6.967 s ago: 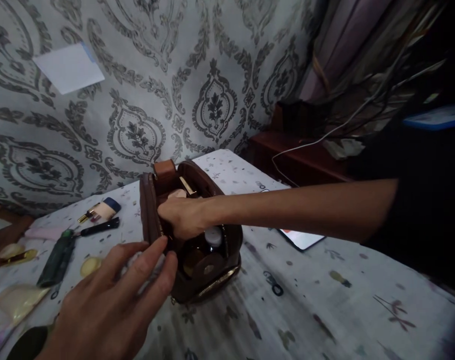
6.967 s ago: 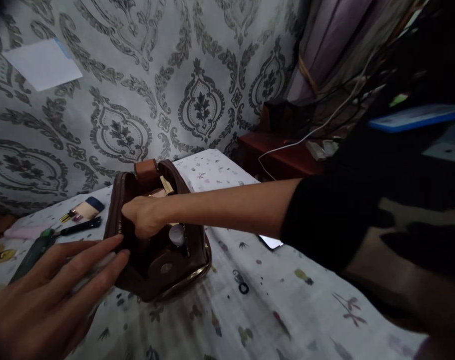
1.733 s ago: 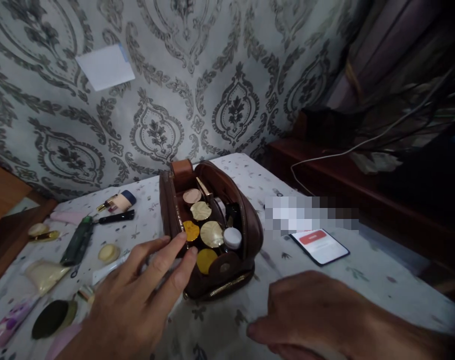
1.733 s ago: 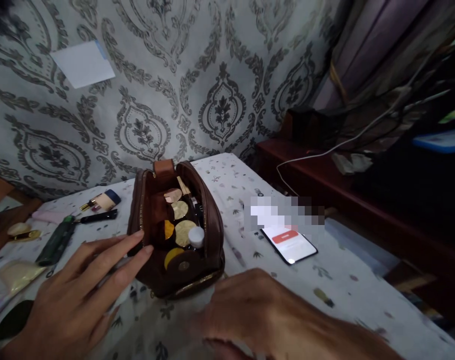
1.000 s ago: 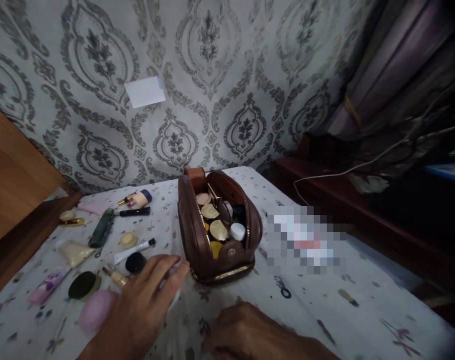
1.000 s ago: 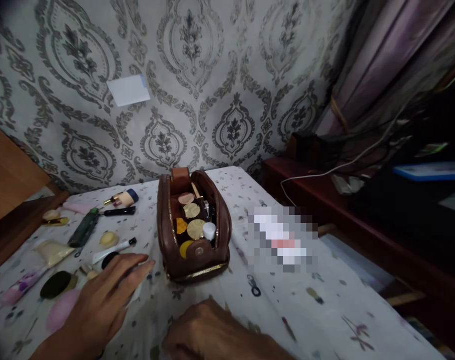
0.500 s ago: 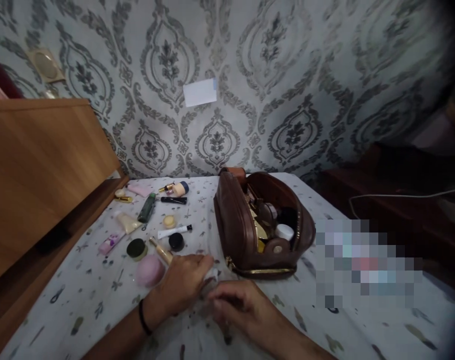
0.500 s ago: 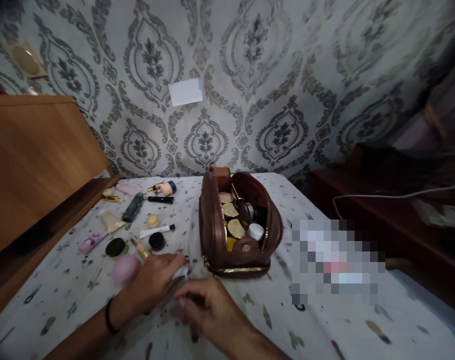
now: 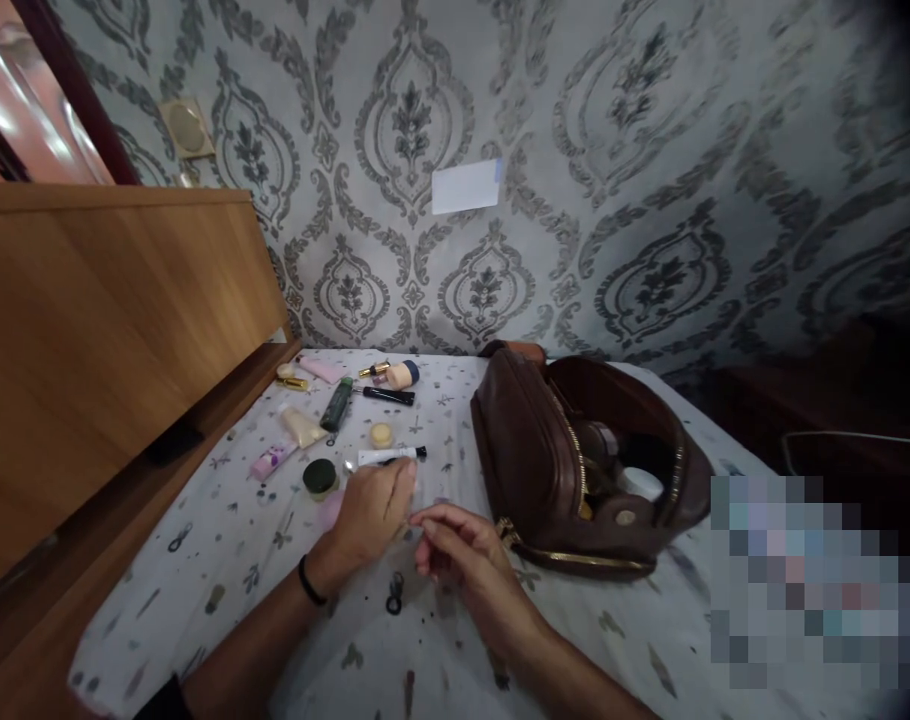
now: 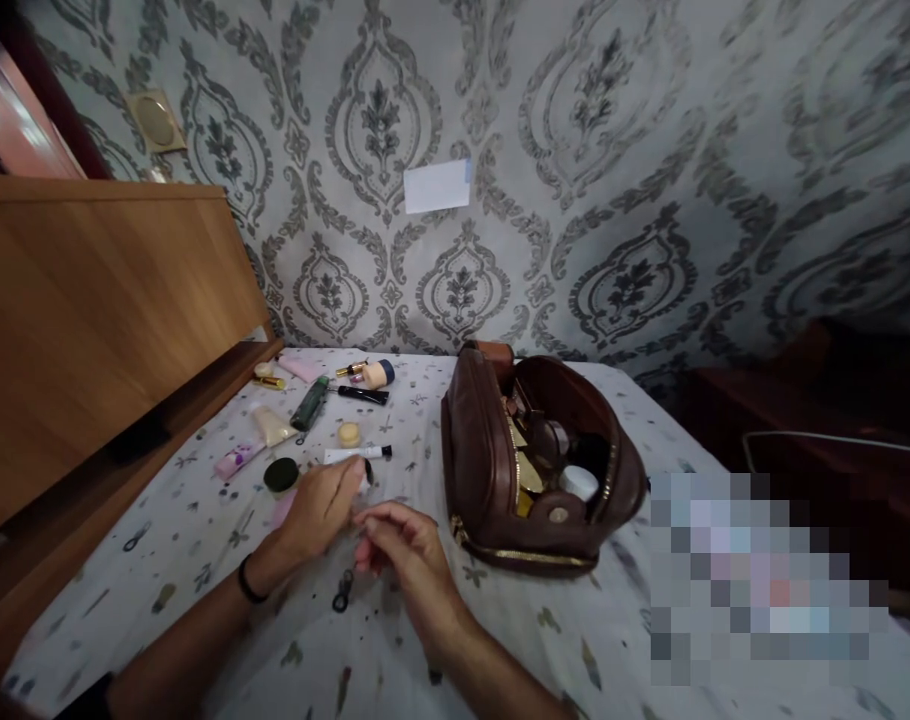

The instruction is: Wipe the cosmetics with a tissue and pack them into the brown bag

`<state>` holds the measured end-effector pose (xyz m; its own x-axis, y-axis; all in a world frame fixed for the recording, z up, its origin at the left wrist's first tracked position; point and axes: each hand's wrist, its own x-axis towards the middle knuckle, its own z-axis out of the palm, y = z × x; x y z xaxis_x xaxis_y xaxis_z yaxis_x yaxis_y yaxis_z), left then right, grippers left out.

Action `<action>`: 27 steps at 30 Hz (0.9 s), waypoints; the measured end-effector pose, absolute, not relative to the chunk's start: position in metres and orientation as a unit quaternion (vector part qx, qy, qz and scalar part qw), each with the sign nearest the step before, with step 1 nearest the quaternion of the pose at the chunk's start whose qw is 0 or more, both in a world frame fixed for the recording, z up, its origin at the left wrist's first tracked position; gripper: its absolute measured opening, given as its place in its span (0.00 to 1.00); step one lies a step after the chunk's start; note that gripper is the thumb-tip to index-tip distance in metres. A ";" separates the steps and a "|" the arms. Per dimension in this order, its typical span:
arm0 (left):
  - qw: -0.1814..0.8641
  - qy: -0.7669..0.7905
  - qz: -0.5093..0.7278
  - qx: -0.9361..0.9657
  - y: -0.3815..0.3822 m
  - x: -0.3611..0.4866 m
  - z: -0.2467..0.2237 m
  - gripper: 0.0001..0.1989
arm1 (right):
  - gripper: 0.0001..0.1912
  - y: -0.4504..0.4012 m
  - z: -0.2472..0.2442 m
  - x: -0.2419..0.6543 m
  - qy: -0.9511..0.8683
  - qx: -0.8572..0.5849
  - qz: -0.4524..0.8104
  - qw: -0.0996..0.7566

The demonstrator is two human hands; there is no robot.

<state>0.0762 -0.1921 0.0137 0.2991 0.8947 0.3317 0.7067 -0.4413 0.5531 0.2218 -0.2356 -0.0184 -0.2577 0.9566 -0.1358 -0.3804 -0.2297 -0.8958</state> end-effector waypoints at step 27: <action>0.079 0.611 0.280 0.737 -0.144 0.002 0.001 0.10 | 0.20 -0.236 -0.039 0.222 -0.551 -0.428 0.587 0.410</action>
<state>0.0022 -0.1439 0.0014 0.0975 0.9440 0.3153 0.8553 -0.2415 0.4583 0.2217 -0.2362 -0.0385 -0.2967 0.9536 -0.0518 -0.0096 -0.0573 -0.9983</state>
